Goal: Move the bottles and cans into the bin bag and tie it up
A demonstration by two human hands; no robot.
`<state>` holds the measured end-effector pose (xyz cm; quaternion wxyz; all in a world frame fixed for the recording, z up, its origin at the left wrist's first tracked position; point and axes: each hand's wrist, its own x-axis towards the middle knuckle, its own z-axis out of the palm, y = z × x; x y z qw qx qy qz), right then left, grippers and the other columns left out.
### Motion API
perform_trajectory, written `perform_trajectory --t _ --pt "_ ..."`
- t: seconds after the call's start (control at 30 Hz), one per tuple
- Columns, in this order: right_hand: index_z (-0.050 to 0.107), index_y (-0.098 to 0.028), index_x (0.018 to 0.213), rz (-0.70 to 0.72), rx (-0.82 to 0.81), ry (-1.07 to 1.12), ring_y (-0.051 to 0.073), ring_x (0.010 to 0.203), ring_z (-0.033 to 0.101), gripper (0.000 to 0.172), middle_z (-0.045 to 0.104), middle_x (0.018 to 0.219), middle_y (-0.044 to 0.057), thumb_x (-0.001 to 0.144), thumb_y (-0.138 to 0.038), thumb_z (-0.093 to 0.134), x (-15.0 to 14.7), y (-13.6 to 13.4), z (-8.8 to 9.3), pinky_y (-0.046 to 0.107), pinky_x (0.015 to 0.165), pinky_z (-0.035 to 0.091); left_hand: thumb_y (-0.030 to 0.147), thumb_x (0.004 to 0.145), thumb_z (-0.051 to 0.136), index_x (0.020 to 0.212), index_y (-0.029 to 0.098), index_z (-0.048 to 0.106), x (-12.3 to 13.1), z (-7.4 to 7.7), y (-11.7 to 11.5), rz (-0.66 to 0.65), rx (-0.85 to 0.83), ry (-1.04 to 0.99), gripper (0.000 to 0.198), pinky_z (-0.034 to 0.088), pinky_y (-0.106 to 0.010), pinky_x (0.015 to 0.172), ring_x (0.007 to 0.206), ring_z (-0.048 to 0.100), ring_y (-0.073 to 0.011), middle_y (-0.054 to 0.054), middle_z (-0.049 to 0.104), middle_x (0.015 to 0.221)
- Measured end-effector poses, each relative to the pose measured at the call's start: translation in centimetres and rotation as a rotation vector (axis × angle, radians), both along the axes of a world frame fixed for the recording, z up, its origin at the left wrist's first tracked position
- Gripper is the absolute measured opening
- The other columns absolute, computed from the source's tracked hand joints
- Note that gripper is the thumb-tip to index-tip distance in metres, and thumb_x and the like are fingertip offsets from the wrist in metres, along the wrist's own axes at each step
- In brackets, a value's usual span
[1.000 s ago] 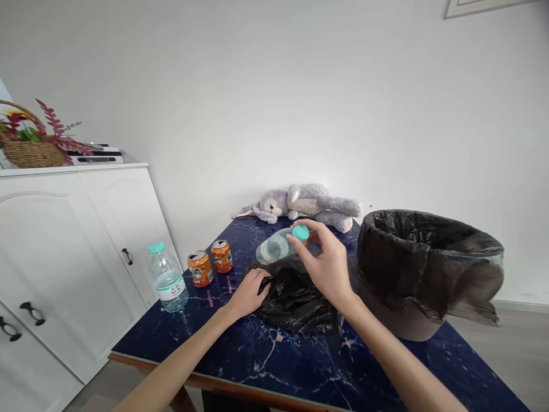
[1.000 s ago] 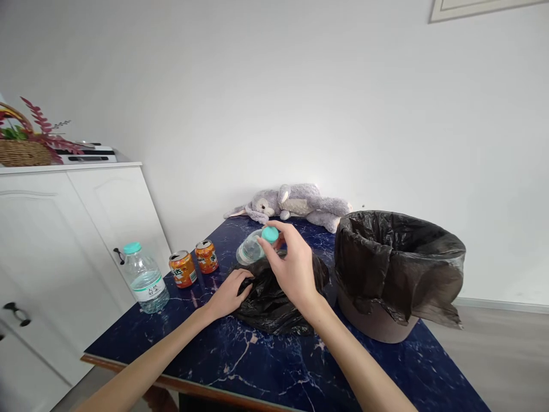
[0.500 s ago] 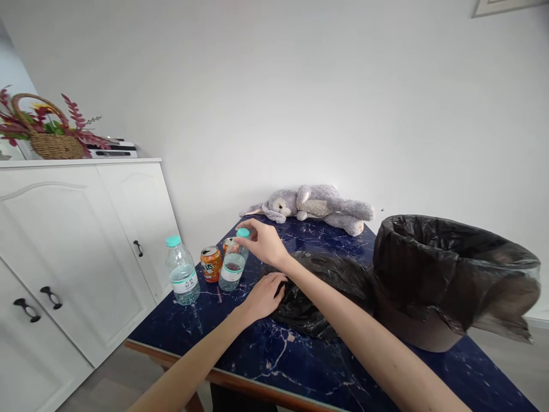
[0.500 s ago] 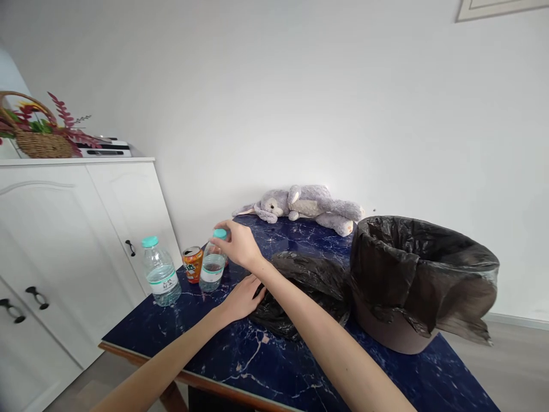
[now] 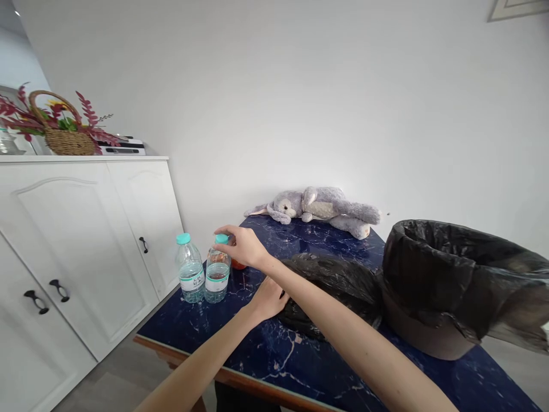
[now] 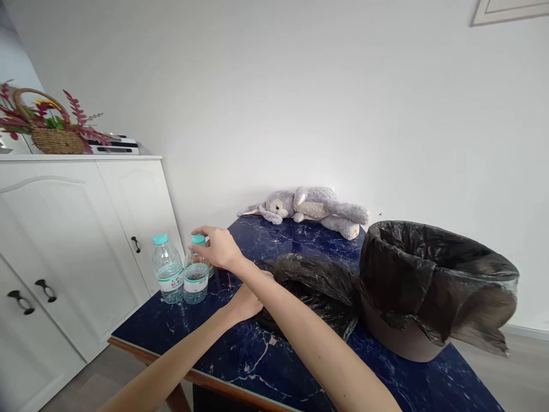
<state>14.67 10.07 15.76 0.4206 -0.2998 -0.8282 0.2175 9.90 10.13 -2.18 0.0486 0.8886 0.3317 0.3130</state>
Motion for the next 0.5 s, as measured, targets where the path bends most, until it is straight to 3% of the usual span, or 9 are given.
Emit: perform_trajectory --t 0.2,0.3,0.4,0.5 --pt "0.072 -0.023 0.131 0.015 0.009 -0.008 0.018 0.086 0.076 0.035 0.082 0.1 0.002 0.096 -0.031 0.077 -0.8 -0.4 0.0 0.026 0.082 0.055 0.017 0.095 0.057 0.137 0.022 0.057 -0.1 0.2 0.3 0.164 0.043 -0.15 0.042 0.037 -0.061 0.124 0.148 0.048 -0.0377 -0.018 0.058 0.149" --pt "0.07 -0.024 0.135 0.029 0.019 -0.009 0.017 0.085 0.076 0.039 0.082 0.107 0.002 0.097 -0.032 0.076 -1.1 -0.6 -0.2 0.026 0.083 0.055 0.02 0.097 0.057 0.145 0.022 0.051 -0.2 0.4 0.4 0.237 0.03 -0.201 0.048 0.031 -0.061 0.127 0.151 0.044 -0.0375 -0.017 0.057 0.148" --pt "0.068 -0.023 0.138 0.042 0.041 -0.011 0.015 0.083 0.075 0.041 0.08 0.119 0.004 0.098 -0.031 0.075 -1.1 -0.9 -0.3 0.027 0.085 0.056 0.025 0.097 0.06 0.142 0.022 0.053 -0.2 0.5 0.6 0.272 -0.014 -0.218 0.046 0.041 -0.06 0.12 0.139 0.055 -0.0368 -0.016 0.064 0.137" --pt "0.063 -0.022 0.142 0.042 0.069 -0.021 0.015 0.087 0.075 0.046 0.075 0.132 0.007 0.099 -0.032 0.075 -0.3 -1.3 -0.1 0.028 0.088 0.056 0.025 0.094 0.059 0.125 0.023 0.063 -0.4 0.8 0.7 0.285 -0.057 -0.219 0.031 0.052 -0.053 0.106 0.117 0.067 -0.033 -0.011 0.071 0.114"
